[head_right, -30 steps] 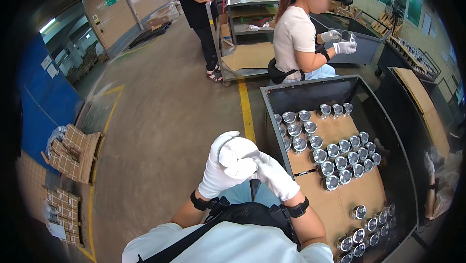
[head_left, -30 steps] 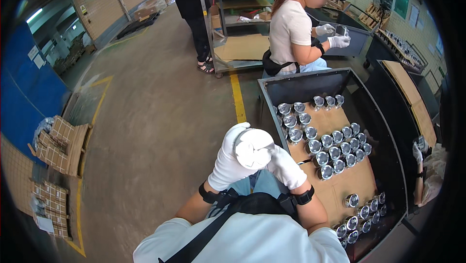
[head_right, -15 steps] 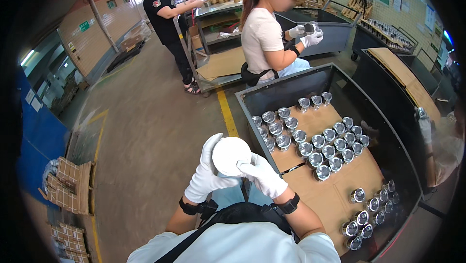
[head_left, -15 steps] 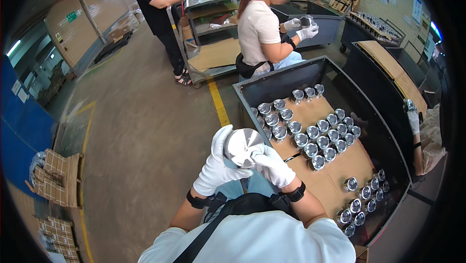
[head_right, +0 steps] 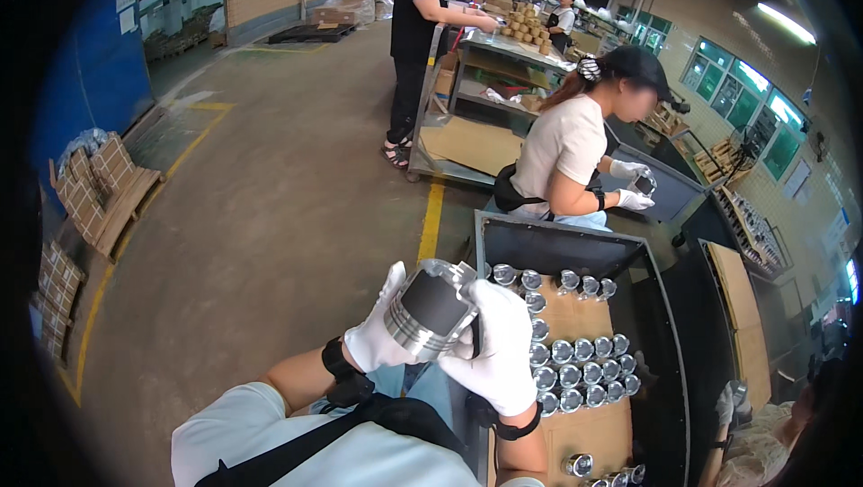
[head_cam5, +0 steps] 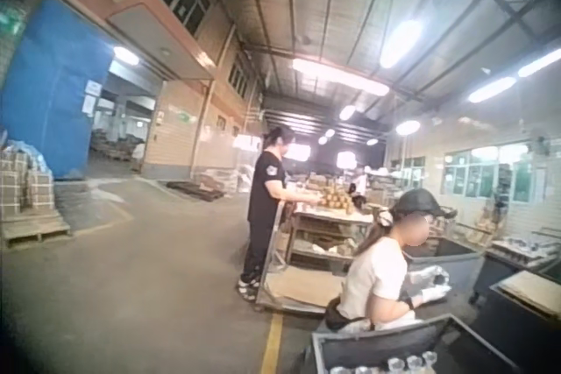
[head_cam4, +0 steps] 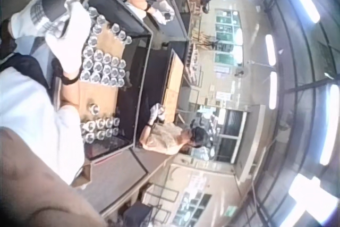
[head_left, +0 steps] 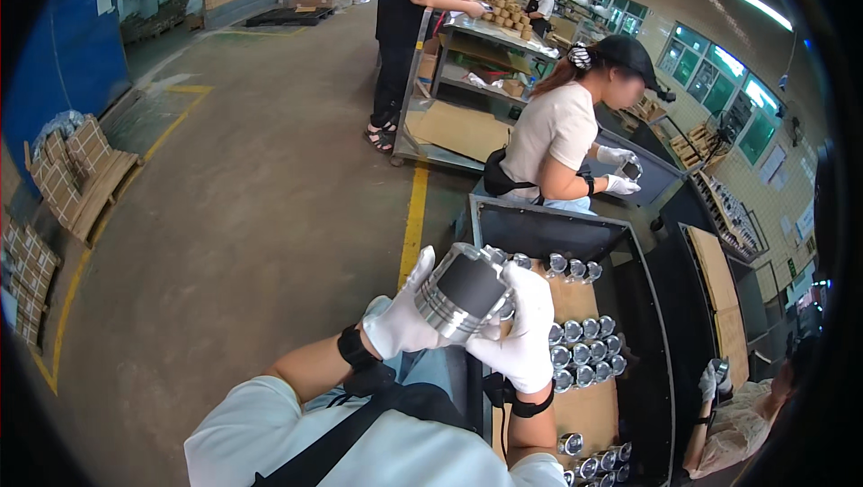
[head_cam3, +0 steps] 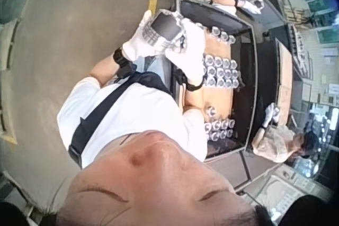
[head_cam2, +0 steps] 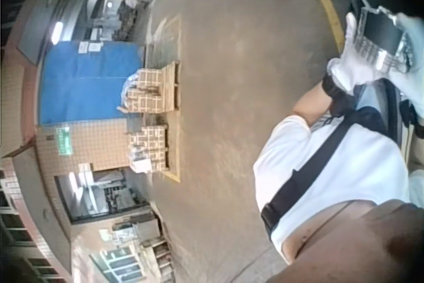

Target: Inspecting and sorting metal engine pistons into a large cart on a factory floor.

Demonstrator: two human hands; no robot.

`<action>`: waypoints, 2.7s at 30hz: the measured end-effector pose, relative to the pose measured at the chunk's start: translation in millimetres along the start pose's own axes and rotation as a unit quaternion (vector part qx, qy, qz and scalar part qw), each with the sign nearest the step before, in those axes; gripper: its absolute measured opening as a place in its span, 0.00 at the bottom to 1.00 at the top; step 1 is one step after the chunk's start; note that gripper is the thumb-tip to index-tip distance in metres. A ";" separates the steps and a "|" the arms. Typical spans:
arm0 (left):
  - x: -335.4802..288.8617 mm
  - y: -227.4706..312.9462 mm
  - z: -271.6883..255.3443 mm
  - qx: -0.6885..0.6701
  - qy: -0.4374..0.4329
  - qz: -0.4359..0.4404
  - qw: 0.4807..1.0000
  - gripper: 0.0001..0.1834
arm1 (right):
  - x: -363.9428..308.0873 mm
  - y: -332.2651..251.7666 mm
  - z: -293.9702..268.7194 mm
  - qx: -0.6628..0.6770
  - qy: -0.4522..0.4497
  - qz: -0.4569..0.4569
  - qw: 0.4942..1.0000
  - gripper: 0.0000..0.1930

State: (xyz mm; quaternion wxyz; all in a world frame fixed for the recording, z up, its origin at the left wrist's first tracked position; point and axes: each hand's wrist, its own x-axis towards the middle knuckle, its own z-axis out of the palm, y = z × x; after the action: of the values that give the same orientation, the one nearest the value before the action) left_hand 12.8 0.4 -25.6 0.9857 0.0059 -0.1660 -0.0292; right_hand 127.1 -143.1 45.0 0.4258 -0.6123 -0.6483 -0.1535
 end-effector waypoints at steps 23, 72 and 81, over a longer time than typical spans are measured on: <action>-14.7 9.1 3.0 0.343 0.108 0.079 0.930 0.68 | -15.2 4.8 24.8 0.107 0.011 0.129 0.986 0.53; -30.2 11.0 -1.5 0.481 0.113 0.082 0.866 0.67 | -33.2 11.7 48.1 0.458 0.052 0.175 0.870 0.42; -23.1 9.5 11.2 0.376 0.111 0.104 0.914 0.58 | -23.1 13.8 35.0 0.288 0.037 0.166 0.942 0.57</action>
State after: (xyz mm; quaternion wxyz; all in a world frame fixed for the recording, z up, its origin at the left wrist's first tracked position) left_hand -12.1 11.3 -22.4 0.9202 0.3620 -0.0537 0.1387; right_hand 124.5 -130.3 2.8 0.6272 -0.5565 -0.5374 0.0903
